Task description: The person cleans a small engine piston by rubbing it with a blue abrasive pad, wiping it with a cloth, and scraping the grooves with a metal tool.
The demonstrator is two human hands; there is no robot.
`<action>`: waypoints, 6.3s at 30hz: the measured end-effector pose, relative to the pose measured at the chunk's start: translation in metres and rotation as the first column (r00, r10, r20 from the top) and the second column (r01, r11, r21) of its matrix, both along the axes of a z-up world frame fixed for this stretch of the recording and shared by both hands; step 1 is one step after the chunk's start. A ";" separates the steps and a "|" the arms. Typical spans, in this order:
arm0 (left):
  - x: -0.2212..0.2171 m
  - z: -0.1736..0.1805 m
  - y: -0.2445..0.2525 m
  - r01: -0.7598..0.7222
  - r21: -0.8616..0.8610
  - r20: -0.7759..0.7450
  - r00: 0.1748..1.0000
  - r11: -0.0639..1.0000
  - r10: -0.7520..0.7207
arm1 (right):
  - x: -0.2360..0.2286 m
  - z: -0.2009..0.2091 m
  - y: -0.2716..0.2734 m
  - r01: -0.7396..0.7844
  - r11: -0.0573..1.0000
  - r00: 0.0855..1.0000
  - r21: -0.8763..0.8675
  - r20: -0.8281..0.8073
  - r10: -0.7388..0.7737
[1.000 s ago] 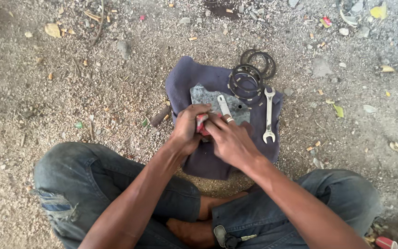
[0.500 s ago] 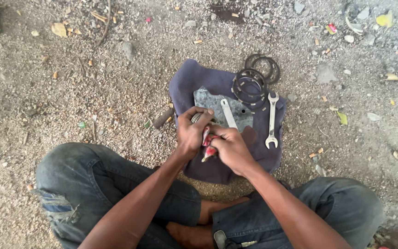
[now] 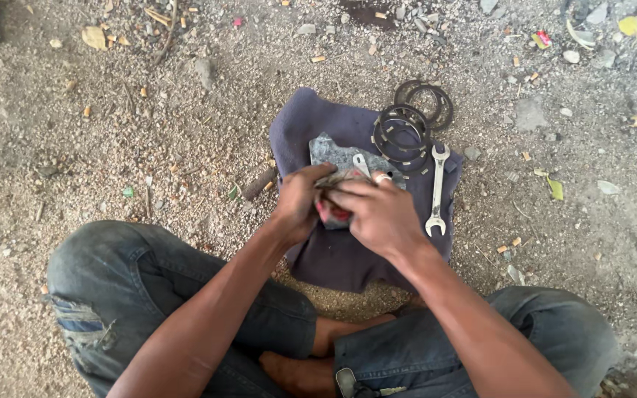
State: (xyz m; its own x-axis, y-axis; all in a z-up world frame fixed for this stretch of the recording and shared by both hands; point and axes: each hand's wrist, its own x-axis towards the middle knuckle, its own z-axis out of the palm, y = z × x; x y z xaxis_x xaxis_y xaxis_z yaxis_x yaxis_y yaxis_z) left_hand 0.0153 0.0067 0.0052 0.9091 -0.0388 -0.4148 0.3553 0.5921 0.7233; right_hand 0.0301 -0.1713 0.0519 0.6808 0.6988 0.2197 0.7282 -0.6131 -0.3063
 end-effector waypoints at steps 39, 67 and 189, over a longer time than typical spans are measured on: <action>0.008 -0.005 -0.004 -0.114 -0.305 -0.207 0.977 0.945 0.051 | 0.006 0.043 -0.038 0.359 0.917 0.837 0.171 -0.495 -0.235; 0.004 0.017 -0.017 0.145 0.621 0.209 0.917 0.771 -0.341 | 0.010 0.006 -0.011 0.769 0.514 0.536 0.381 -0.822 -0.193; 0.002 0.008 -0.029 0.189 0.764 -0.138 0.982 0.617 -0.130 | -0.015 -0.005 0.025 0.125 0.989 0.943 0.075 -0.319 -0.095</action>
State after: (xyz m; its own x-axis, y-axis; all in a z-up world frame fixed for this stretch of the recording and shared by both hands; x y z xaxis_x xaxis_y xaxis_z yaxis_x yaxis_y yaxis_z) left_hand 0.0169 -0.0218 0.0135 0.8910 0.1799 -0.4168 0.4507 -0.2421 0.8592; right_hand 0.0152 -0.1460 0.0473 0.7971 0.6023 0.0424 0.5153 -0.6420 -0.5678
